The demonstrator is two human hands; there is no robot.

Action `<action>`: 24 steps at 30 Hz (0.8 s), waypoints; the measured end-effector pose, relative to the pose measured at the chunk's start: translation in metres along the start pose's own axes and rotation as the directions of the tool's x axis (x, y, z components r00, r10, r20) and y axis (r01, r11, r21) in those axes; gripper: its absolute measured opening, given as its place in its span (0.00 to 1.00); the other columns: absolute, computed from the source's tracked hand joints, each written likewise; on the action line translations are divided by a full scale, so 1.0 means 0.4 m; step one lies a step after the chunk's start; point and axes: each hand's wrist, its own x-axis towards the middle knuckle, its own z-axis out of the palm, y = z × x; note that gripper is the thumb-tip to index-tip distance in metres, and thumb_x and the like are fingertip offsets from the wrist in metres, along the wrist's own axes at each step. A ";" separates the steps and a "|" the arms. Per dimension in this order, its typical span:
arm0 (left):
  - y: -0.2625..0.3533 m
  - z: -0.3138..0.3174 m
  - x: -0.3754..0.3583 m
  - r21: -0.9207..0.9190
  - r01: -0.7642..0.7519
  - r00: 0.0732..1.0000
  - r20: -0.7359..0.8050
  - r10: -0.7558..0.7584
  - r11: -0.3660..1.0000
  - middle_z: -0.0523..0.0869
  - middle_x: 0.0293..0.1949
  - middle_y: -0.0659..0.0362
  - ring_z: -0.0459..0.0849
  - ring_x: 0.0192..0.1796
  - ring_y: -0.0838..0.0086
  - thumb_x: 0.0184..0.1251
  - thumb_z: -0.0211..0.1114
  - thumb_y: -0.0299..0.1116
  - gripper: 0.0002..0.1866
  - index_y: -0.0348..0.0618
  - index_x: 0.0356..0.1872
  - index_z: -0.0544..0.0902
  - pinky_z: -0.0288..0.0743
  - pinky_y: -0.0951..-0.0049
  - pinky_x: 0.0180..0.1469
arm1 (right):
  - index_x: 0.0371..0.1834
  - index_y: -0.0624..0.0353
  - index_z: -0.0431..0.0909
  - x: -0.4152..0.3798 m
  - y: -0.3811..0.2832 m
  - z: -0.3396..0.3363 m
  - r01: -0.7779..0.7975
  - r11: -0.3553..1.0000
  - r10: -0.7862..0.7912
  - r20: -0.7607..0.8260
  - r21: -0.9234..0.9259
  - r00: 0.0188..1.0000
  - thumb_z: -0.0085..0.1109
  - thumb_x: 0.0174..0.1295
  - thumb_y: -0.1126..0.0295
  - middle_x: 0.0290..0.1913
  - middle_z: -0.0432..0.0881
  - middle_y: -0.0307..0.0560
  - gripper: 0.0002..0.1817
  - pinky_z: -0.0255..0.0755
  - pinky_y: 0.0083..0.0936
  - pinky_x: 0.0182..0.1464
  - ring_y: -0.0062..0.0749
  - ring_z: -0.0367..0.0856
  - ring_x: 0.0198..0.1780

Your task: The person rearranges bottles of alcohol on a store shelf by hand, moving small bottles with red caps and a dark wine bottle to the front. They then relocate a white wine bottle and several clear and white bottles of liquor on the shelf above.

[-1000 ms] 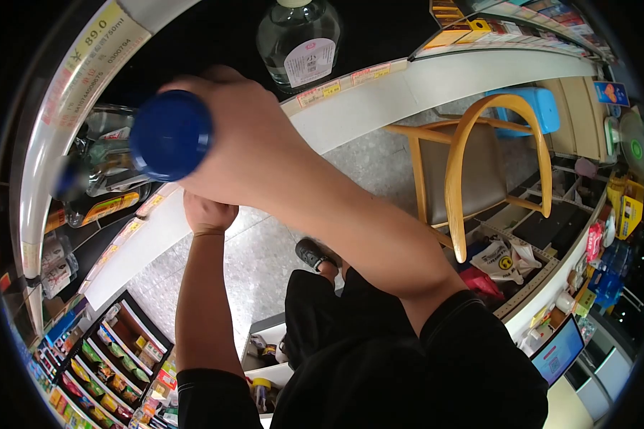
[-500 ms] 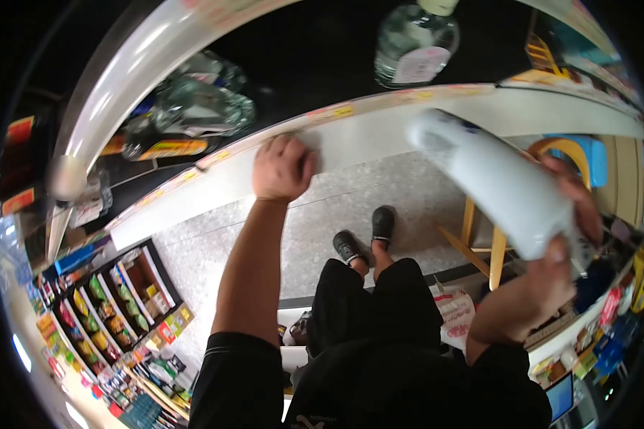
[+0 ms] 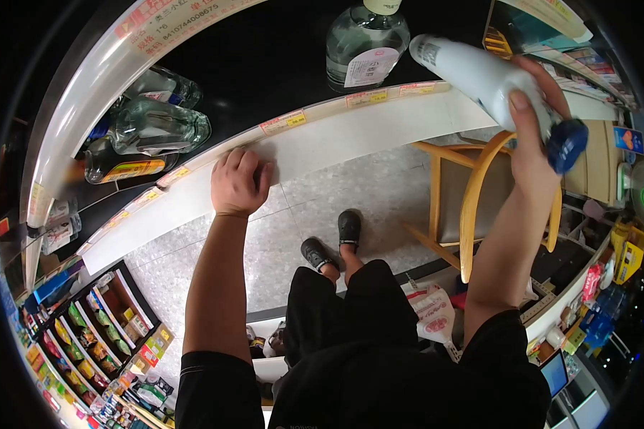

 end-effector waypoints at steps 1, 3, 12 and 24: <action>-0.003 0.002 -0.001 0.000 -0.006 1.000 -0.004 0.006 1.000 0.79 0.31 0.56 0.80 0.38 0.55 0.59 0.68 0.39 0.11 0.47 0.29 0.75 0.74 0.56 0.41 | 0.58 0.59 0.83 0.011 0.004 0.011 0.004 0.998 -0.003 0.024 -0.062 1.000 0.69 0.61 0.66 0.49 0.85 0.46 0.21 0.71 0.26 0.57 0.30 0.80 0.52; -0.004 0.005 -0.001 0.004 -0.011 1.000 -0.010 0.011 1.000 0.79 0.31 0.56 0.80 0.38 0.55 0.59 0.68 0.38 0.11 0.47 0.29 0.75 0.74 0.57 0.41 | 0.58 0.57 0.83 0.042 0.036 0.017 0.000 0.987 0.012 0.071 -0.163 0.997 0.66 0.63 0.67 0.51 0.84 0.45 0.20 0.68 0.27 0.61 0.29 0.79 0.53; -0.006 0.008 0.001 0.010 -0.041 0.998 -0.039 0.041 0.999 0.79 0.31 0.56 0.80 0.36 0.55 0.59 0.68 0.38 0.11 0.46 0.28 0.75 0.74 0.57 0.39 | 0.55 0.56 0.81 0.170 -0.012 0.104 -0.391 0.919 0.395 0.119 -0.055 0.911 0.69 0.58 0.63 0.45 0.84 0.43 0.21 0.84 0.31 0.37 0.31 0.83 0.45; -0.002 0.008 0.002 0.024 -0.035 0.999 -0.026 0.036 0.999 0.79 0.31 0.55 0.79 0.36 0.54 0.60 0.67 0.38 0.11 0.46 0.28 0.75 0.74 0.56 0.40 | 0.60 0.58 0.79 0.286 -0.041 0.123 -0.436 0.875 0.482 0.317 -0.208 0.816 0.64 0.63 0.53 0.55 0.84 0.53 0.27 0.82 0.41 0.40 0.44 0.84 0.52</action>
